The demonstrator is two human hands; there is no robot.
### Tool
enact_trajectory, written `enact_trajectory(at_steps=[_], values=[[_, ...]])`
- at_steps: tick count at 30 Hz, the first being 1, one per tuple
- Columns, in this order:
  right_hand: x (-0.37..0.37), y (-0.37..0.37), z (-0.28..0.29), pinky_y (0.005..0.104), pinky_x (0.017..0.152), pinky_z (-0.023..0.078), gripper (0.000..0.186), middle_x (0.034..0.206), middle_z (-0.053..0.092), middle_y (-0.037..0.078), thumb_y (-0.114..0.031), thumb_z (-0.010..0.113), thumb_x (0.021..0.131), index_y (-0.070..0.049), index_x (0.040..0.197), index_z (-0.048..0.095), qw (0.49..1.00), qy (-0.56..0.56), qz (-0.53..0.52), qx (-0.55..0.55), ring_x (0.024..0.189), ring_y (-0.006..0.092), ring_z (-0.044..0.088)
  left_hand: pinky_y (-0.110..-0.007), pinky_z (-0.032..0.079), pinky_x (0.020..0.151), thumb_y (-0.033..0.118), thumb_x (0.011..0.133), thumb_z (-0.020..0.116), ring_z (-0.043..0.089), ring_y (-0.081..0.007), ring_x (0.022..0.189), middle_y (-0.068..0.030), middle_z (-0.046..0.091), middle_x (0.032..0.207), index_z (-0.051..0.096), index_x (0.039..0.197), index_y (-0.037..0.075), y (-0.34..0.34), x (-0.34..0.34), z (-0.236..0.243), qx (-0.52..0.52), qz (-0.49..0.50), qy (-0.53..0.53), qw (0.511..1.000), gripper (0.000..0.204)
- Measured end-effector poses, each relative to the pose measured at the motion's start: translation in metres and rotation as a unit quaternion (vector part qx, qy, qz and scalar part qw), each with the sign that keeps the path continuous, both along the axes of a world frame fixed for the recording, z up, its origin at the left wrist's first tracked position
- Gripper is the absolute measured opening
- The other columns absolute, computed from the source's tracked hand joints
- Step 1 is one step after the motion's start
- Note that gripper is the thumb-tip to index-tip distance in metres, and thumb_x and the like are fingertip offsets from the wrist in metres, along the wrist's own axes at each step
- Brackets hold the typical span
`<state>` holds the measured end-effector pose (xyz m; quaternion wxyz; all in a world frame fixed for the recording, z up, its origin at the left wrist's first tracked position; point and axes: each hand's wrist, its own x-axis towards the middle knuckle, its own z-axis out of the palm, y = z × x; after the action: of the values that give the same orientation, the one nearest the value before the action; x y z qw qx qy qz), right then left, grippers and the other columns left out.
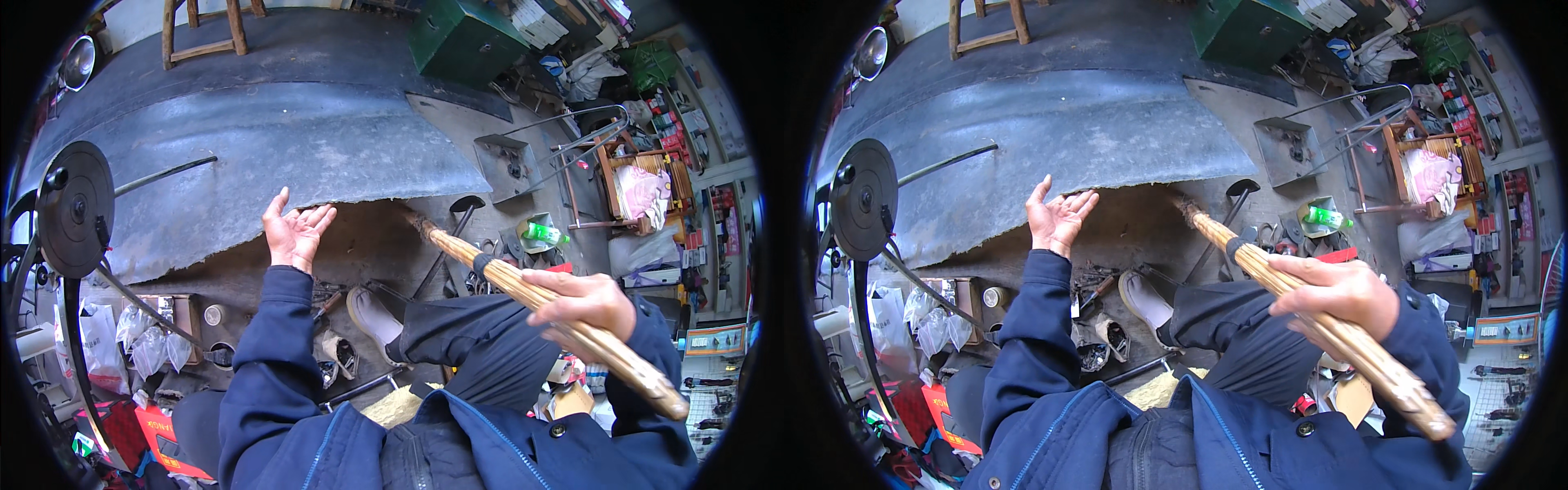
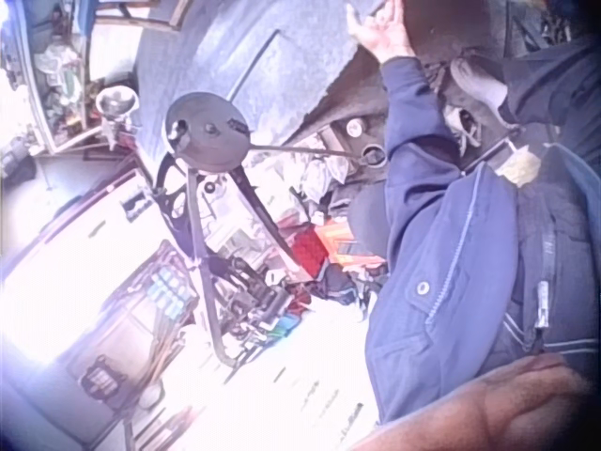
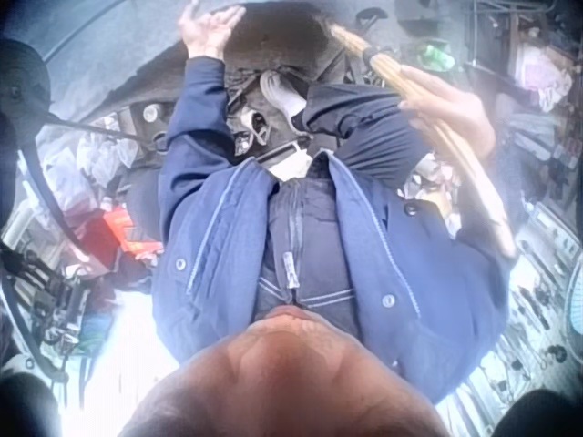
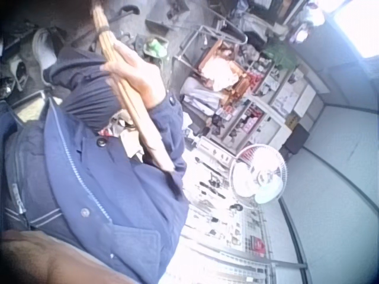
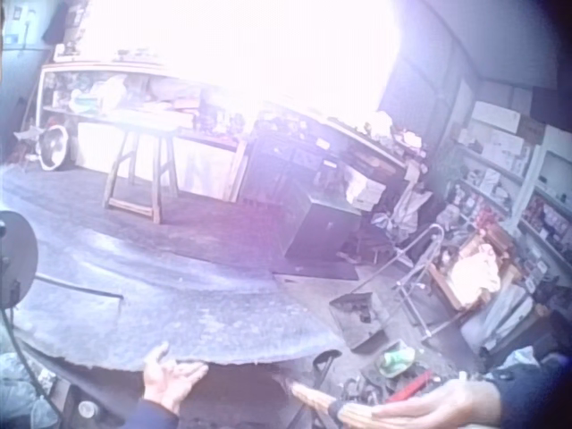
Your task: The person sweeps the floor with a straw broom, lifts a metal sheet to sweep underneath, and picks up small metal parts and debris by hand. The person also briefly handles a small metal component and places it back down.
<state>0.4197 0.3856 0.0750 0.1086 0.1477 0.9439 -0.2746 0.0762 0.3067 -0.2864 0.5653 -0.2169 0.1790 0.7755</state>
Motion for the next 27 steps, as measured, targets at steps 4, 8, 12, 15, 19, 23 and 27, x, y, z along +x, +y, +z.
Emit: enact_trajectory(at_steps=[4, 8, 12, 15, 19, 23, 27], values=[[-0.001, 0.000, -0.040, 0.0401, 0.087, 0.062, 0.032, 0.137, 0.064, 0.030, 0.002, 0.081, 0.074, -0.006, 0.105, 0.075, 0.992, -0.033, -0.059, -0.103, 0.101, 0.0411, 0.076, -0.063, 0.031, 0.122, 0.037, 0.095, 0.067, 0.013, -0.0543, 0.156, -0.0374, -0.007, 0.168, -0.028, 0.158, -0.002, -0.002, 0.007, -0.005, -0.013, -0.002, 0.002, 1.000, 0.120], [0.015, -0.013, -0.037, 0.0405, 0.090, 0.061, 0.031, 0.133, 0.066, 0.031, -0.003, 0.084, 0.074, -0.006, 0.104, 0.077, 0.994, -0.022, -0.016, -0.108, 0.107, 0.0411, 0.075, -0.063, 0.032, 0.121, 0.036, 0.094, 0.067, 0.016, -0.0559, 0.155, -0.0375, -0.009, 0.168, -0.028, 0.158, -0.002, -0.001, 0.018, -0.017, -0.061, -0.004, 0.003, 0.998, 0.121], [0.023, -0.015, -0.009, 0.0372, 0.082, 0.064, 0.028, 0.127, 0.069, 0.032, -0.013, 0.088, 0.070, -0.008, 0.097, 0.080, 0.993, 0.008, -0.062, -0.103, 0.098, 0.0400, 0.078, -0.064, 0.034, 0.120, 0.037, 0.094, 0.067, 0.018, -0.0558, 0.154, -0.0362, -0.011, 0.168, -0.027, 0.158, -0.001, -0.002, 0.030, -0.029, -0.093, -0.015, 0.007, 0.996, 0.120], [0.013, -0.017, 0.006, 0.0393, 0.081, 0.064, 0.028, 0.125, 0.068, 0.035, -0.010, 0.087, 0.068, -0.008, 0.095, 0.081, 0.998, 0.030, -0.021, -0.052, 0.100, 0.0432, 0.076, -0.063, 0.035, 0.120, 0.037, 0.095, 0.066, 0.018, -0.0557, 0.154, -0.0361, -0.012, 0.168, -0.028, 0.158, -0.001, -0.002, 0.034, -0.031, -0.114, -0.013, 0.004, 0.993, 0.120], [-0.015, -0.014, -0.014, 0.0409, 0.083, 0.062, 0.031, 0.133, 0.064, 0.032, -0.008, 0.084, 0.075, -0.010, 0.105, 0.078, 0.998, 0.040, 0.050, 0.011, 0.099, 0.0401, 0.075, -0.062, 0.035, 0.120, 0.038, 0.095, 0.066, 0.018, -0.0555, 0.154, -0.0373, -0.010, 0.168, -0.028, 0.158, -0.003, -0.001, 0.032, -0.026, -0.091, -0.008, 0.027, 0.995, 0.120], [-0.038, -0.004, -0.051, 0.0411, 0.085, 0.062, 0.033, 0.138, 0.062, 0.028, -0.008, 0.081, 0.078, -0.013, 0.110, 0.076, 0.997, 0.022, 0.064, -0.047, 0.100, 0.0403, 0.074, -0.061, 0.035, 0.120, 0.040, 0.095, 0.066, 0.019, -0.0551, 0.154, -0.0374, -0.008, 0.168, -0.029, 0.157, -0.004, -0.003, 0.026, -0.023, -0.062, -0.004, 0.022, 0.998, 0.121], [-0.032, -0.009, -0.045, 0.0418, 0.089, 0.062, 0.032, 0.139, 0.061, 0.029, -0.005, 0.082, 0.077, -0.010, 0.108, 0.077, 0.985, -0.036, 0.107, -0.129, 0.104, 0.0421, 0.073, -0.062, 0.036, 0.119, 0.040, 0.094, 0.067, 0.021, -0.0548, 0.154, -0.0365, -0.008, 0.168, -0.028, 0.157, -0.003, -0.003, 0.032, -0.034, -0.097, -0.018, 0.010, 0.995, 0.122]])
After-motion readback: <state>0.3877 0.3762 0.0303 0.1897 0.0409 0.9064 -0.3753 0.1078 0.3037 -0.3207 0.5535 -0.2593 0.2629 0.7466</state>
